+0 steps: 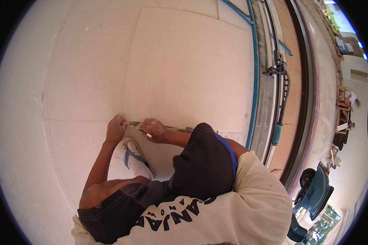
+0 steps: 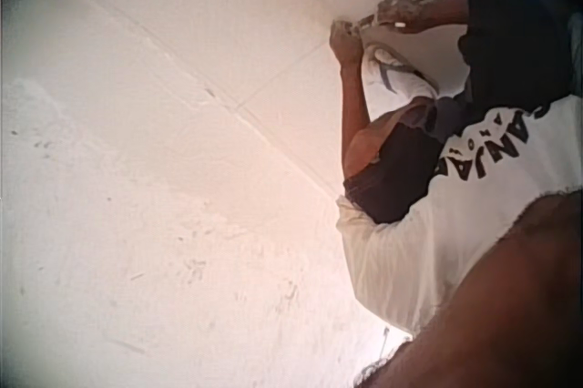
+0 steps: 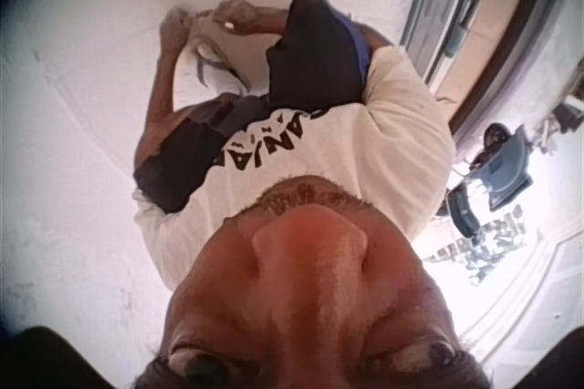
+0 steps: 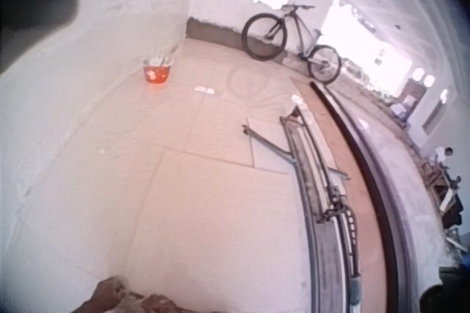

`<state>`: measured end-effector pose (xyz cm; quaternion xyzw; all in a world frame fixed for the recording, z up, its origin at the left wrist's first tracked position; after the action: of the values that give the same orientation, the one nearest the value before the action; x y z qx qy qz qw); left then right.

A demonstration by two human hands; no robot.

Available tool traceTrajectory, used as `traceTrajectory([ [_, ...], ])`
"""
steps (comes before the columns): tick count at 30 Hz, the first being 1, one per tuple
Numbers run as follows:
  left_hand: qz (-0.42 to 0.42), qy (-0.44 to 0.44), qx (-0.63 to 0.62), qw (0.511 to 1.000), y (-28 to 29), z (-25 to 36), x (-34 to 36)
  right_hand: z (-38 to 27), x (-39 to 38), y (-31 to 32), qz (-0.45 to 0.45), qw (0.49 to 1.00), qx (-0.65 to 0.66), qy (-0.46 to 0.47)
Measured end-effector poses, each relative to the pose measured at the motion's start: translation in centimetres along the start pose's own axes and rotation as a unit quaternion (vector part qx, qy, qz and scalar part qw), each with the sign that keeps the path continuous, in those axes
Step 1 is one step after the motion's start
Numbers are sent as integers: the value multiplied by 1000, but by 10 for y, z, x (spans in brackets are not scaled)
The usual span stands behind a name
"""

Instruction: The person measures a tile with a tape measure, marks it with a pencil, and سپس places the tile into a tile cutter to score and snap it. The person then picks up the cut piece.

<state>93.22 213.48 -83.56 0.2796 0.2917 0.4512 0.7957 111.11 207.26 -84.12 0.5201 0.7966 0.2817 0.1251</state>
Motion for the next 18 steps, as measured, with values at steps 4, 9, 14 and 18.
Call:
traceTrajectory([
  [4, -11, 33, -29, 999, -2, -4, 1, -2, 1, 2, 6, 1000, 29, 0],
  [9, -9, 29, -23, 999, 2, -7, -1, -7, 3, 4, 14, 999, 38, 17],
  [14, -7, 19, -30, 999, 5, -5, -4, -9, 6, 7, 18, 999, 45, 20],
  [18, -1, 11, -36, 999, 6, -4, -5, -9, 6, 6, 19, 999, 38, 14],
])
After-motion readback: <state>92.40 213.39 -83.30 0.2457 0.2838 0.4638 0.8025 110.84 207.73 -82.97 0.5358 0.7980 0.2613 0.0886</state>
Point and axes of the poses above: each hand's wrist, its own x-axis towards the middle knuckle, its own y-axis out of the back of the hand, z = x × y, the point moved 5 cm from there along x, towards the middle knuckle, and after that the axes turned 4 degrees about -y, right-handed, at the moved point
